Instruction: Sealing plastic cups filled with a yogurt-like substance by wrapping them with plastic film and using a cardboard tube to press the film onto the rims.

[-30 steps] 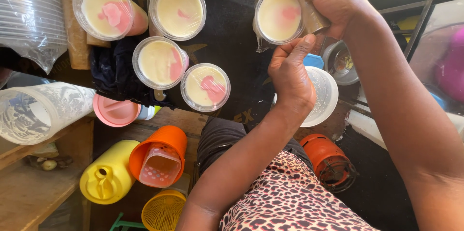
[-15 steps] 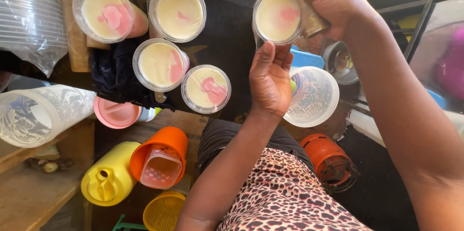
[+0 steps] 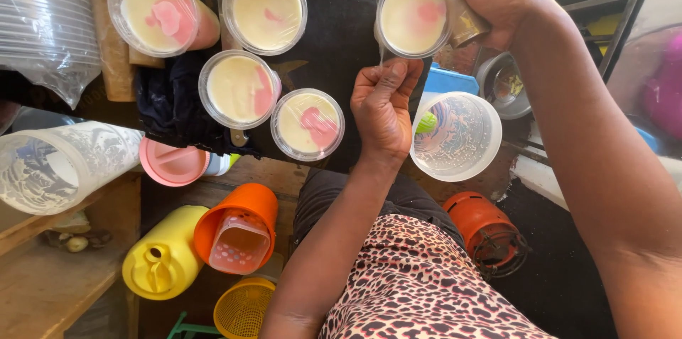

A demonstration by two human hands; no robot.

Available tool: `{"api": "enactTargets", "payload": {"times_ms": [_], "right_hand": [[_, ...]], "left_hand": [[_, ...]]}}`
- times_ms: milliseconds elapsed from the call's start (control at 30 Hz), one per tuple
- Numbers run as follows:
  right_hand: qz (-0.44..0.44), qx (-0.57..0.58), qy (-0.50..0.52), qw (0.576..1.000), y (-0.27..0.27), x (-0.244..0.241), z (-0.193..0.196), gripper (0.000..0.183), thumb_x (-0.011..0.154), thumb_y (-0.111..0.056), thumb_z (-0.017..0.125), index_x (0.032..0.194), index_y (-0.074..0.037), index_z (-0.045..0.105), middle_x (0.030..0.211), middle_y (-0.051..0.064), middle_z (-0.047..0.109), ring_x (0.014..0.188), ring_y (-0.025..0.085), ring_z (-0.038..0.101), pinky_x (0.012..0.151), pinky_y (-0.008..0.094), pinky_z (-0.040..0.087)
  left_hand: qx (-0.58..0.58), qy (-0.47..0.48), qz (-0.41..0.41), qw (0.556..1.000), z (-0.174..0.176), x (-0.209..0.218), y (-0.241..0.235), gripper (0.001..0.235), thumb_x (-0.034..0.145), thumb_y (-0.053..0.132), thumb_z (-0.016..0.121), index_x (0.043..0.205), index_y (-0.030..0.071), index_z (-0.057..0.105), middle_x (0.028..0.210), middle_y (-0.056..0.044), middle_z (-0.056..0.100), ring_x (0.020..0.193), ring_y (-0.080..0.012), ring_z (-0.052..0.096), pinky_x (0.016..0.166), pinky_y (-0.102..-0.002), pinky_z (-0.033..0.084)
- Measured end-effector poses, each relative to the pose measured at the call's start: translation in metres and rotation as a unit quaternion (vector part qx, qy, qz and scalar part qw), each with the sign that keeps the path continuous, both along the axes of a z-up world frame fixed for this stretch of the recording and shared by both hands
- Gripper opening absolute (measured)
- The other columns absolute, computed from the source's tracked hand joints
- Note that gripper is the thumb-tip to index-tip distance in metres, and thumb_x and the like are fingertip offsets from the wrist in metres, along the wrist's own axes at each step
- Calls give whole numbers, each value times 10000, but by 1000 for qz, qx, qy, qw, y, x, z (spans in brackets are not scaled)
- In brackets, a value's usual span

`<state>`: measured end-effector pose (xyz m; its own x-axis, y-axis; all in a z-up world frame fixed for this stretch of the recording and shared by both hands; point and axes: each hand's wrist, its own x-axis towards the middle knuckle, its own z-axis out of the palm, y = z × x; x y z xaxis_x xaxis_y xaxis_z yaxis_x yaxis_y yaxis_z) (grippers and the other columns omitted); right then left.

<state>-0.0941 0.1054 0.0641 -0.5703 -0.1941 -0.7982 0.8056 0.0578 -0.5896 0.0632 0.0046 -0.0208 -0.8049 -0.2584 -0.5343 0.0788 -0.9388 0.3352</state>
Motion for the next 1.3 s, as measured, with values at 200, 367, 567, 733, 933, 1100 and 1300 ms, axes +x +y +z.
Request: {"api": "enactTargets", "payload": {"times_ms": [200,367,567,733,933,1100,1300], "right_hand": [[34,32,-5,999,2,1,-4,449,897,-622,761,968,-184,700,749,-6,687,569,161,673,402,401,531],[23,5,1,1000,5,1,-10,409,923,-584,750,1000,-186,690,782,-11,694,613,141,673,470,366,553],[-5,-95,36,995,14,-11,-26,389,916,-484,787,1017,-122,684,817,6,710,665,124,689,556,308,581],[-35,-178,18,983,22,-3,-46,370,935,-424,756,1096,-99,683,916,43,726,776,171,702,649,342,583],[-85,-283,-4,955,41,30,-63,370,965,-335,707,1216,-64,683,1064,98,748,943,241,721,789,393,586],[-124,-386,-17,914,56,45,-77,405,994,-247,658,1335,-29,681,1212,154,770,1110,311,740,929,445,587],[-202,-275,40,939,29,76,-47,246,735,-45,696,977,-26,732,904,62,743,845,218,705,784,312,589]], "left_hand": [[5,-72,-2,997,-18,-24,9,213,814,-1,825,902,31,634,889,-187,727,836,-379,759,849,-470,677],[38,-158,-34,986,-14,-12,14,225,816,-25,791,947,30,617,869,-180,720,818,-324,737,849,-425,657],[-613,-18,-41,789,123,-2,25,149,1024,186,696,1129,125,609,1201,-95,672,1165,-277,650,1099,-419,495],[-873,-98,-94,468,91,-72,21,697,925,602,633,1394,86,621,1496,-93,639,1569,-344,499,1337,-668,422],[-928,-109,-71,350,79,-77,19,557,996,565,566,1290,98,640,1304,-56,650,1371,-276,588,1195,-515,482],[-938,-102,-83,321,79,-82,19,383,928,379,709,1208,126,646,1245,-49,649,1289,-264,586,1138,-483,476],[-943,-108,-80,305,77,-85,20,512,728,271,900,1173,163,671,1230,-25,664,1263,-243,594,1113,-444,480]]}}
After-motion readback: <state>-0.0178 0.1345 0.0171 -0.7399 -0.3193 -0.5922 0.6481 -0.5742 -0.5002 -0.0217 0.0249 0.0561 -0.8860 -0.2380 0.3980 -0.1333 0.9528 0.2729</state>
